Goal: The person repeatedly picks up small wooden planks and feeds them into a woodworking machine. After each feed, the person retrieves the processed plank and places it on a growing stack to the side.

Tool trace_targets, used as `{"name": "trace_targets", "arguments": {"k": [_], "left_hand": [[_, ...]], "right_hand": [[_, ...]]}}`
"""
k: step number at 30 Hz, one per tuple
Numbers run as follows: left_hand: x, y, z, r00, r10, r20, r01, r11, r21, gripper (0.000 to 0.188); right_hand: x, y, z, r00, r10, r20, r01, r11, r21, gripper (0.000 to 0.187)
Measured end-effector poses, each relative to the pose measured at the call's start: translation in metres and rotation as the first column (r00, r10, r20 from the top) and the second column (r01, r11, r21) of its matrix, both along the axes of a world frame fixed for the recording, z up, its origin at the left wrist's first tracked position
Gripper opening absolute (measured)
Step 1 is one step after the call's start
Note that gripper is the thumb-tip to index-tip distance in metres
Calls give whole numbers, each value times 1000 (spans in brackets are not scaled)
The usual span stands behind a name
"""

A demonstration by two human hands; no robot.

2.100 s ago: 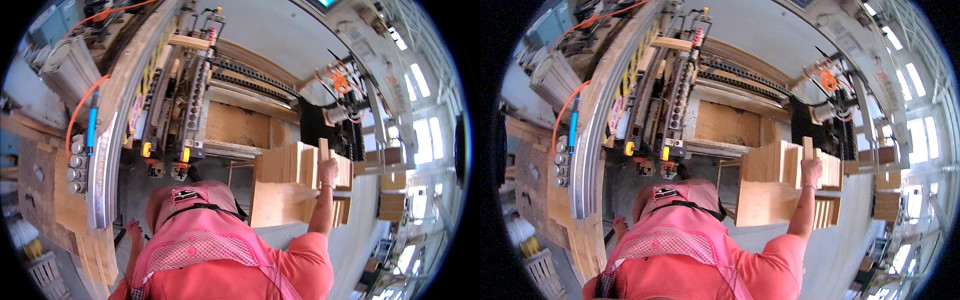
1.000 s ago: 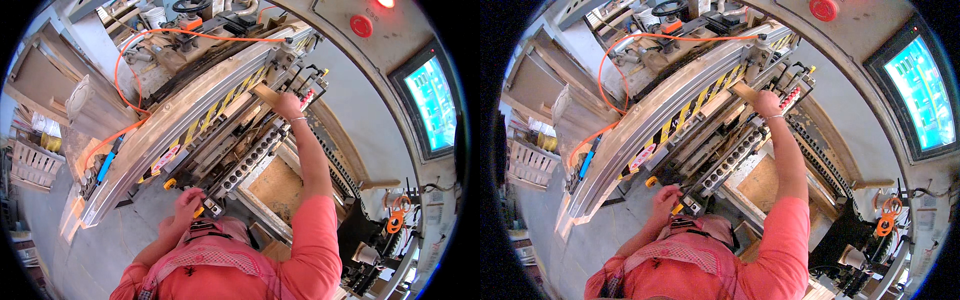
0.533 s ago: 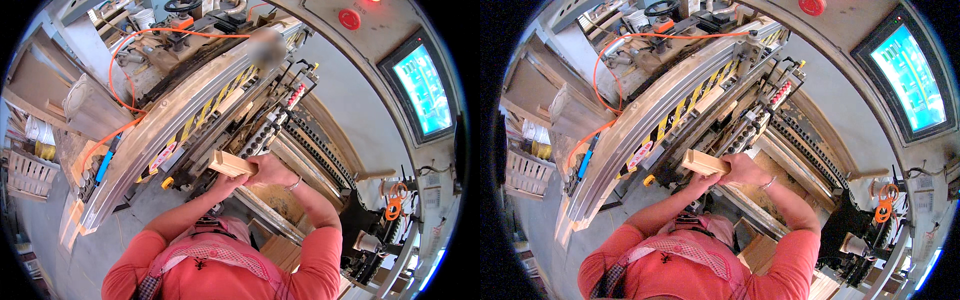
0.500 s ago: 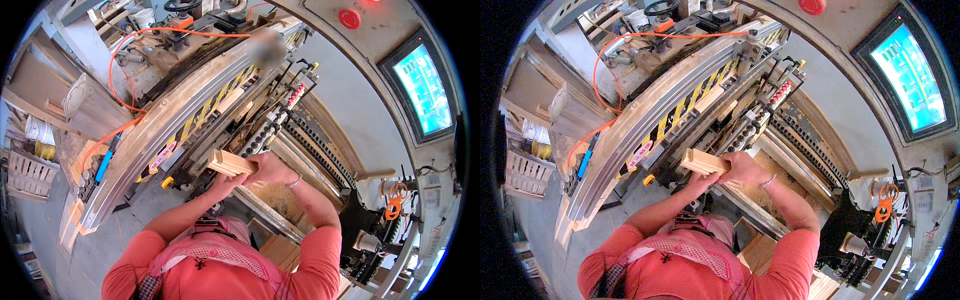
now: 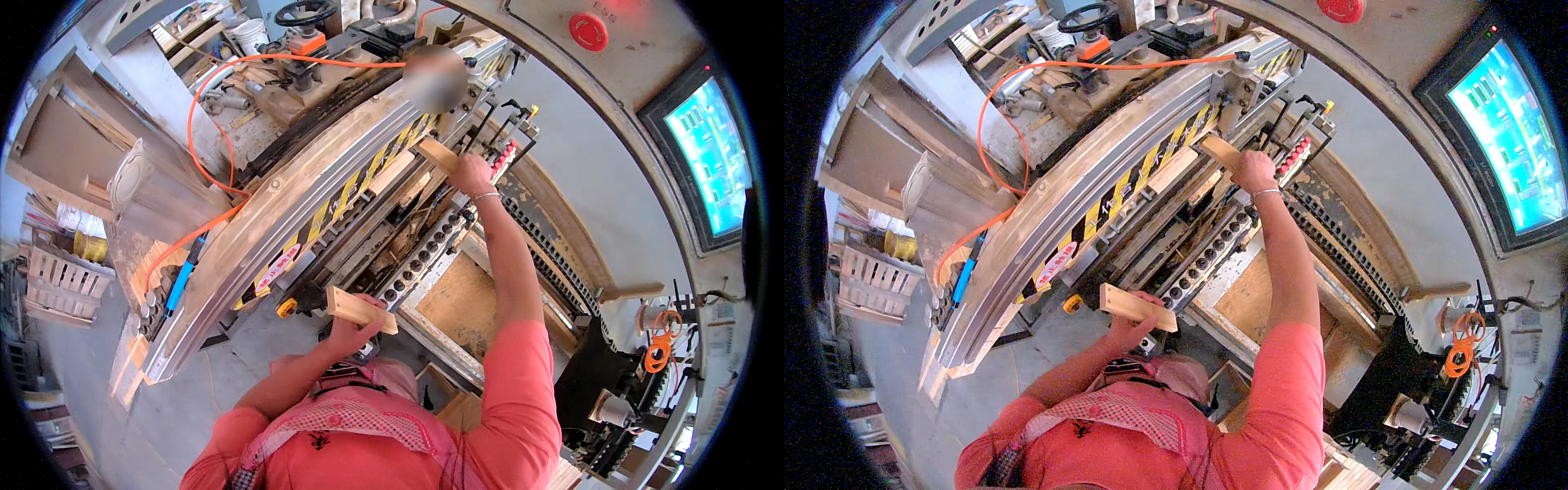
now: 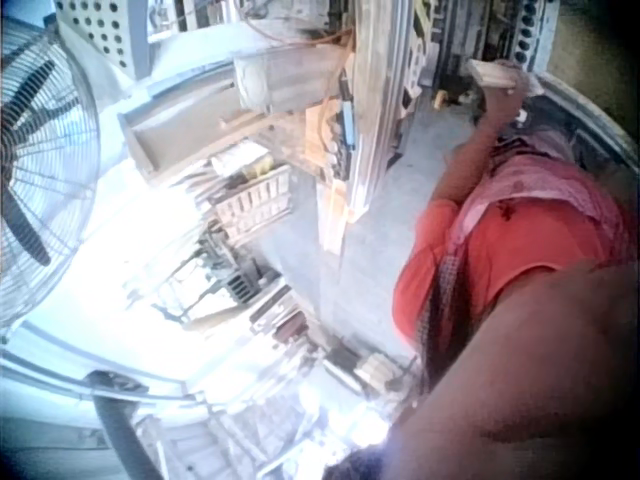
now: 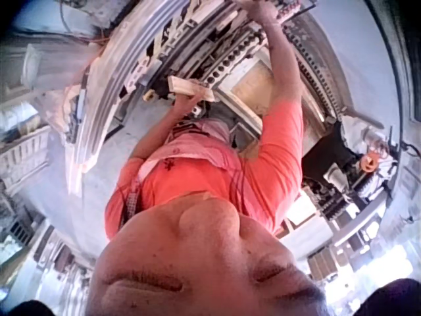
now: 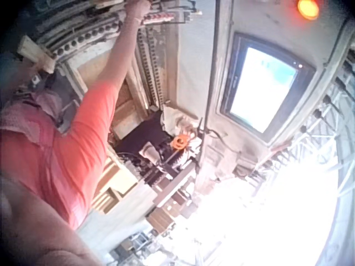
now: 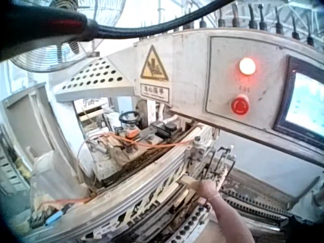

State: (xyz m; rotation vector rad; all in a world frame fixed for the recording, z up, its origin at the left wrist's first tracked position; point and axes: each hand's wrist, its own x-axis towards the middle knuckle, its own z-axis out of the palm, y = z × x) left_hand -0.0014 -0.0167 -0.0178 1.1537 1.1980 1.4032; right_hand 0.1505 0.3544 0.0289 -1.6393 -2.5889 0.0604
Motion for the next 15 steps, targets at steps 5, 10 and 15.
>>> {"name": "trace_targets", "arguments": {"k": [5,10,15], "left_hand": [[0,0,5,999,-21,-29,20,999,-49,37],[1,4,2,999,-40,-2,40,998,-39,37],[0,2,2,996,-49,81,54,997,-55,37]], "right_hand": [[2,-1,-7,998,6,-63,-6,1000,3,36],[7,-2,-8,999,1,-41,0,1000,31,43],[-6,-7,0,998,-29,-49,29,999,13,41]]}}
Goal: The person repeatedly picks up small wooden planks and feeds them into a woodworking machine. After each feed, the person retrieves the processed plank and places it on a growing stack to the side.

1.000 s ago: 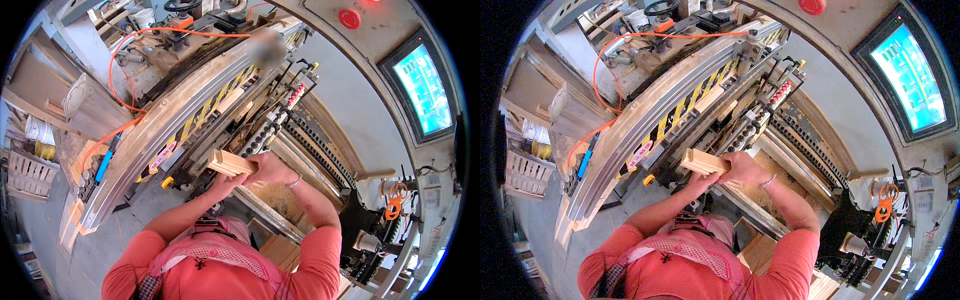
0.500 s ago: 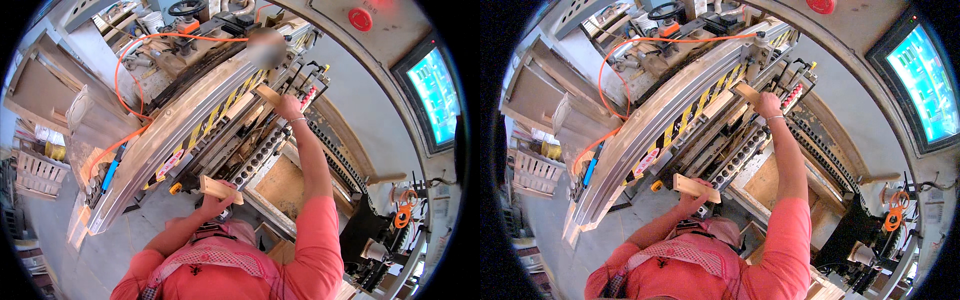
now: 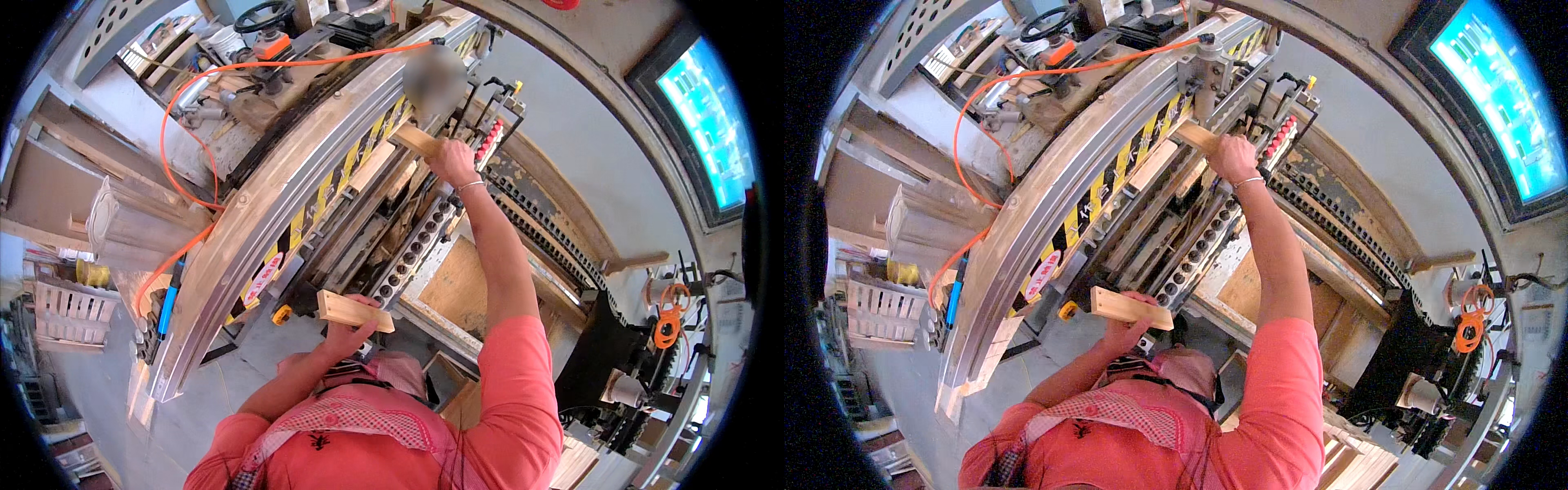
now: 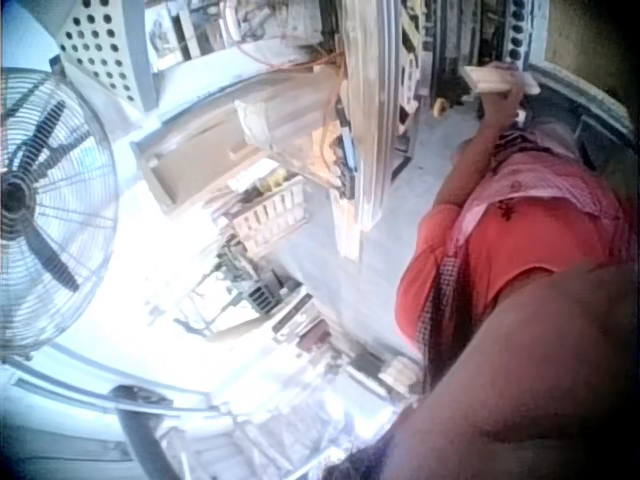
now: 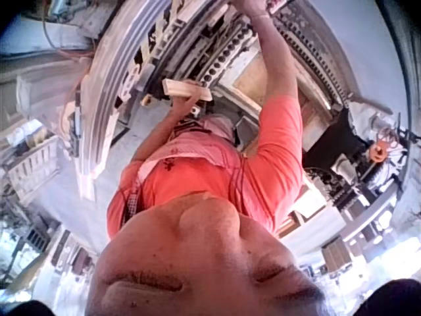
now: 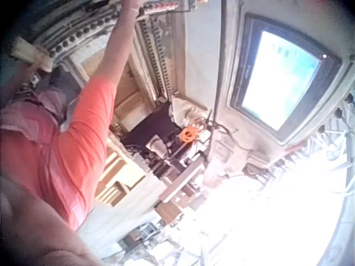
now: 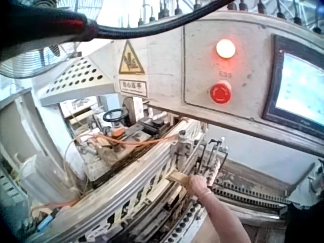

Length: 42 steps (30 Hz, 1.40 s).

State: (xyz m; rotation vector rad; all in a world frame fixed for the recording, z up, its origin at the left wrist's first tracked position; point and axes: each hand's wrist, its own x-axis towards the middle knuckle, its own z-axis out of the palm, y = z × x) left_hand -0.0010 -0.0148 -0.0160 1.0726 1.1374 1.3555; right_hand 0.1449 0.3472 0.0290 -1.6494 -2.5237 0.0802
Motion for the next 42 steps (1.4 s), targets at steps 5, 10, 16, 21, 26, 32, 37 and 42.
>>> {"name": "trace_targets", "arguments": {"k": [5,10,16,21,26,32,37,42], "left_hand": [[-3,2,-3,999,5,-41,-4,999,34,37],[-3,2,-8,1000,14,-16,-14,1000,2,37],[0,5,-3,1000,22,2,-22,1000,0,32],[-1,3,-6,999,14,53,-14,1000,6,33],[-2,2,1,996,9,88,-6,999,-39,35],[-3,1,-2,999,-24,23,24,1000,-18,38],[-3,2,0,996,-31,79,34,999,-29,39],[-3,0,-5,998,-20,51,22,999,-41,39]], "right_hand": [[0,-3,-11,1000,-25,9,24,999,48,46],[-7,-6,5,997,-42,70,47,996,-73,45],[-7,0,0,997,-21,75,26,998,-59,43],[-11,2,4,996,-12,83,17,998,-63,43],[-16,3,4,995,81,53,-80,997,-18,28],[-15,8,-1,997,36,75,-32,998,-57,43],[-14,5,6,993,79,86,-77,997,-33,32],[-12,6,10,982,164,90,-159,986,-60,39]]}}
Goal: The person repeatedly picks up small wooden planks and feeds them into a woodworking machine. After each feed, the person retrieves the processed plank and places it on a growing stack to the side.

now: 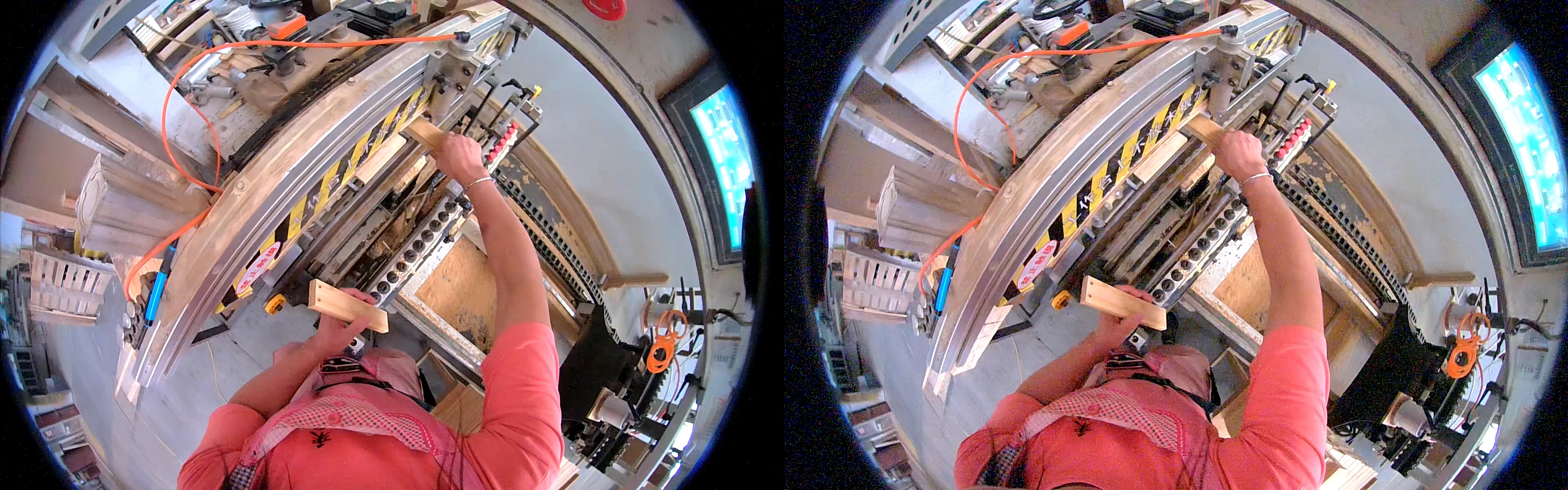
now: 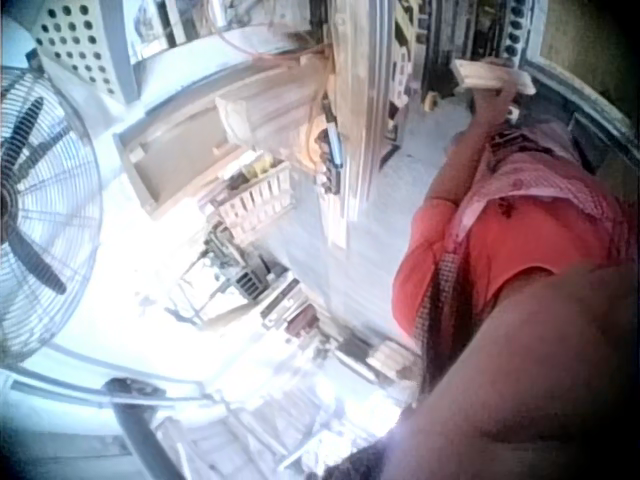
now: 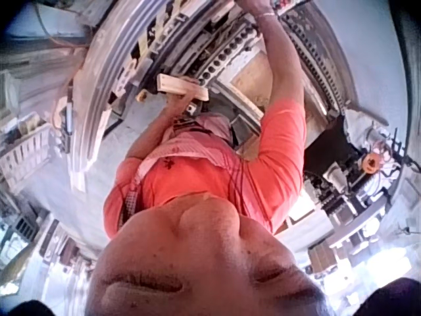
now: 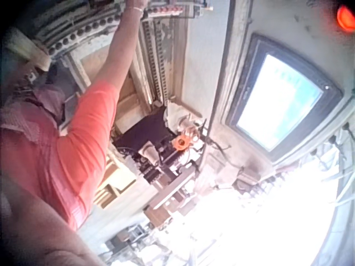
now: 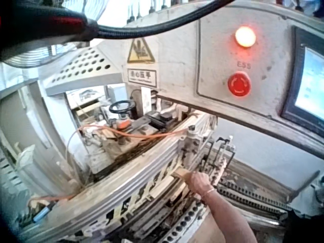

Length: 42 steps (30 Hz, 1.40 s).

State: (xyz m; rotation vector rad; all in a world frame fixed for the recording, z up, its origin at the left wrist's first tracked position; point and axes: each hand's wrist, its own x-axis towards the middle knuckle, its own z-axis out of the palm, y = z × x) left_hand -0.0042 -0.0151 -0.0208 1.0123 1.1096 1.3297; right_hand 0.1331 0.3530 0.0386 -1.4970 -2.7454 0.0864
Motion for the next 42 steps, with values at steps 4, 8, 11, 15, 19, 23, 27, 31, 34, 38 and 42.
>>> {"name": "trace_targets", "arguments": {"k": [4,8,11,15,19,23,27,31,34,38,42], "left_hand": [[1,0,1,999,25,26,-25,999,24,39],[-2,2,16,997,-21,-77,18,999,-30,36],[1,3,21,1000,18,15,-17,999,-47,32],[0,5,24,999,44,7,-44,999,-14,26],[-2,4,26,993,98,72,-94,994,-53,23],[-3,0,20,990,95,100,-87,993,-82,28],[-6,0,8,994,109,32,-106,991,-82,30],[-9,4,14,981,147,130,-115,967,-225,29],[-9,5,8,966,175,188,-127,962,-243,21],[-9,4,-7,990,136,48,-125,974,-188,19],[-8,5,2,997,71,17,-68,988,-136,20]], "right_hand": [[-1,0,0,999,-33,-8,33,999,-6,30],[1,1,-2,999,-23,-32,23,1000,8,32],[2,5,-8,998,-51,-37,53,998,30,34],[-3,1,-2,996,-86,-1,86,996,-11,39],[-4,-2,-3,994,-102,-26,102,994,26,30],[-6,-4,0,995,-95,17,94,995,34,30],[-7,-2,0,994,-109,29,109,994,-11,43],[-10,-2,5,993,-66,102,67,998,-5,41],[-15,-3,9,989,-37,141,38,999,-4,37],[-14,-4,1,996,-48,74,41,995,86,30],[-13,-1,-5,990,-131,51,127,989,76,30]]}}
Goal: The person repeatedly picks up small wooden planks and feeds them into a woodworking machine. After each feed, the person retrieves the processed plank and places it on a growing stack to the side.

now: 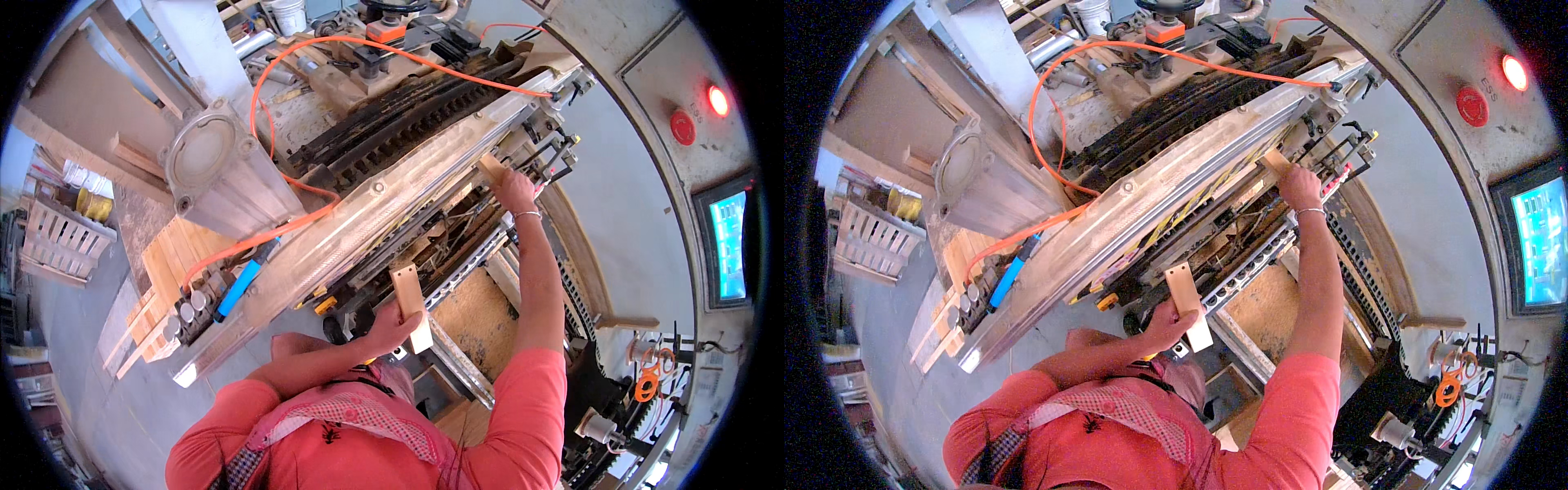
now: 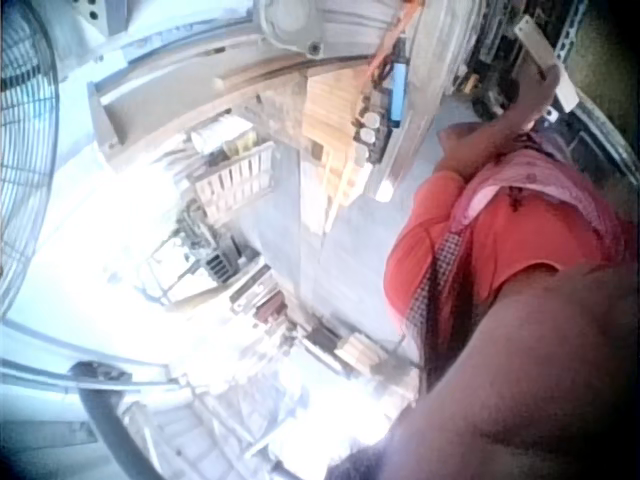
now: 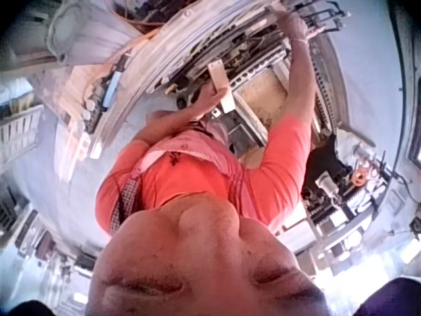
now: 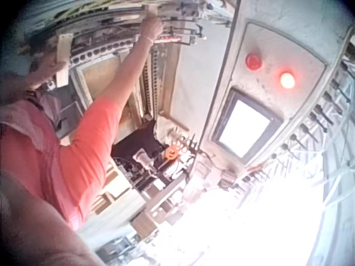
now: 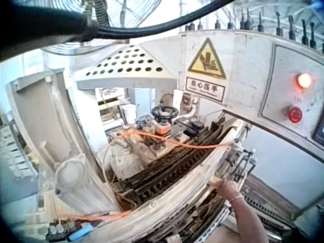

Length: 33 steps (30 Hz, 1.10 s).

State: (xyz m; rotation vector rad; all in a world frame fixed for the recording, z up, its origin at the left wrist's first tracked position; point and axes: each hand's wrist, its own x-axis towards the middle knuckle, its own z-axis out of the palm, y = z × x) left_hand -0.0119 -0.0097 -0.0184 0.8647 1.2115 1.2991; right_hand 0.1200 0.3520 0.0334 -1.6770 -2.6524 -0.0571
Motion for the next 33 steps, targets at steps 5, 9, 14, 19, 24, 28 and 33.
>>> {"name": "trace_targets", "arguments": {"k": [5,9,14,19,24,28,33], "left_hand": [[-1,-2,-5,989,-105,-109,101,994,-41,21],[-3,2,14,984,-92,-150,102,993,63,24],[-1,7,2,991,-76,109,88,989,-116,22],[-2,9,3,999,-24,47,27,998,-61,27],[4,9,13,984,-50,-168,35,995,-91,22],[7,7,20,985,-76,-157,68,996,-53,21],[7,5,19,977,-103,-189,93,994,-62,23]], "right_hand": [[-7,0,4,999,-20,36,23,996,-81,37],[1,6,-6,1000,-3,8,3,999,-35,34],[7,10,-12,1000,20,-4,-20,999,-27,28],[-1,5,-3,1000,8,0,-8,995,-95,32],[3,6,-9,1000,24,-19,-24,999,-41,24],[7,8,-15,997,64,-36,-64,998,-15,20],[7,6,-14,993,54,-109,-55,999,2,21]]}}
